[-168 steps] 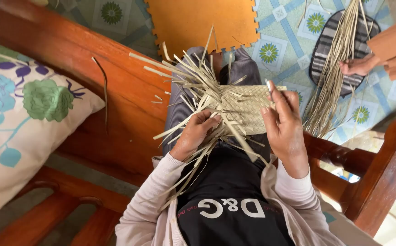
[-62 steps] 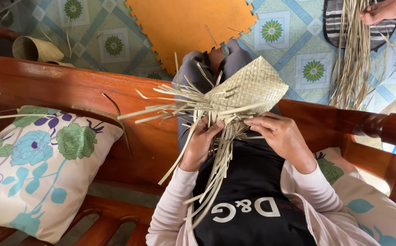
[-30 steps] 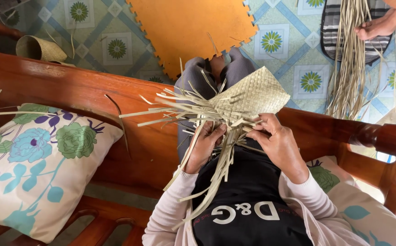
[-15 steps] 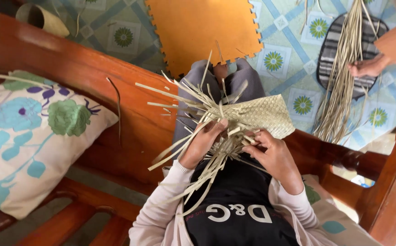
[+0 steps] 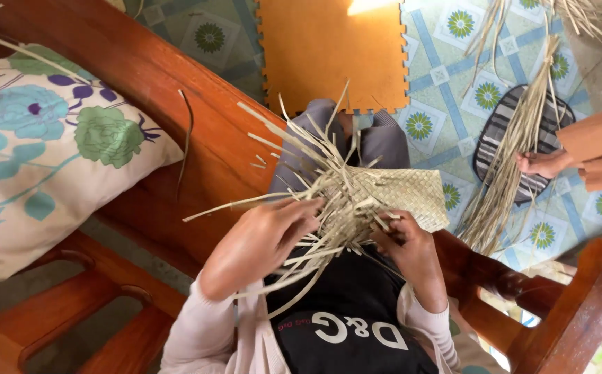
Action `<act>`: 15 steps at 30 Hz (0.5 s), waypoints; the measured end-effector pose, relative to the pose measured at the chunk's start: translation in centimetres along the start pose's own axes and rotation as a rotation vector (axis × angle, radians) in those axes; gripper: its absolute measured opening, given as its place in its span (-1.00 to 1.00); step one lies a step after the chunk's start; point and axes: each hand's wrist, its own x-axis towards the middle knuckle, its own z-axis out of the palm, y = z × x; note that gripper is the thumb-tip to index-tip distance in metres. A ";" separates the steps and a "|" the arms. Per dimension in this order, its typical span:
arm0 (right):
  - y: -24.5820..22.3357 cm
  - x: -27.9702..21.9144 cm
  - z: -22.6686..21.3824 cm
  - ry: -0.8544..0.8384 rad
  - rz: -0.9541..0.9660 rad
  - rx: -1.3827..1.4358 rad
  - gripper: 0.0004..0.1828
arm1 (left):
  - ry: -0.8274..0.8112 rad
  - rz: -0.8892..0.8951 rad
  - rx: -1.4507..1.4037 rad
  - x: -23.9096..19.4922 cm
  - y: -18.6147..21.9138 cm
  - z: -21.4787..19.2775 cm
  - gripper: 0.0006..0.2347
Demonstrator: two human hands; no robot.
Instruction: Weaving a basket using dried plant fibers while sitting on a bench.
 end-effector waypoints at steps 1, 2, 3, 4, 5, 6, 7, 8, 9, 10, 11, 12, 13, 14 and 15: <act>0.7 -0.1 -0.3 -0.017 -0.009 -0.001 -0.69 | 0.017 -0.009 0.005 -0.2 1.8 -1.2 -0.79; 1.4 -0.2 -0.6 -0.051 -0.005 -0.079 -0.63 | -0.083 0.345 -0.118 -0.5 3.6 -2.5 -0.71; 2.0 -0.1 -0.6 -0.093 -0.008 -0.157 -0.57 | -0.188 0.692 -0.229 -1.0 5.4 -3.9 -0.61; 2.1 -0.2 -0.6 -0.117 -0.024 -0.157 -0.57 | -0.167 0.679 -0.213 -1.5 5.4 -4.0 -0.61; 2.1 0.0 -0.5 -0.098 0.072 -0.088 -0.57 | -0.083 0.681 -0.270 -2.0 5.5 -4.2 -0.64; 2.2 0.2 -0.4 -0.080 0.169 -0.022 -0.58 | 0.001 0.684 -0.326 -2.5 5.6 -4.5 -0.67; 2.7 0.3 -0.3 -0.110 0.144 -0.018 -0.58 | 0.026 0.676 -0.296 -3.0 5.5 -4.6 -0.67; 3.3 0.6 -0.2 -0.091 0.140 -0.006 -0.56 | 0.141 0.697 -0.383 -3.4 5.4 -4.7 -0.70; 4.0 0.3 -0.5 -0.062 0.149 0.004 -0.54 | 0.248 0.717 -0.482 -3.6 5.4 -4.6 -0.73; 3.5 0.4 -0.5 -0.083 0.137 0.007 -0.54 | 0.263 0.712 -0.464 -3.8 5.1 -4.5 -0.73; 3.0 0.5 -0.5 -0.067 0.165 -0.002 -0.54 | 0.368 0.736 -0.565 -4.0 4.8 -4.3 -0.74; 2.6 0.6 -0.5 -0.051 0.193 -0.012 -0.54 | 0.474 0.760 -0.667 -4.0 4.5 -4.2 -0.73; 1.5 0.5 -0.5 -0.061 0.189 -0.017 -0.54 | 0.485 0.759 -0.662 -4.2 3.8 -3.9 -0.73; 0.5 0.5 -0.5 -0.062 0.221 -0.027 -0.52 | 0.590 0.780 -0.774 -4.3 3.2 -3.7 -0.72; -0.6 0.4 -0.4 -0.058 0.253 -0.033 -0.50 | 0.687 0.800 -0.887 -4.4 2.5 -3.5 -0.68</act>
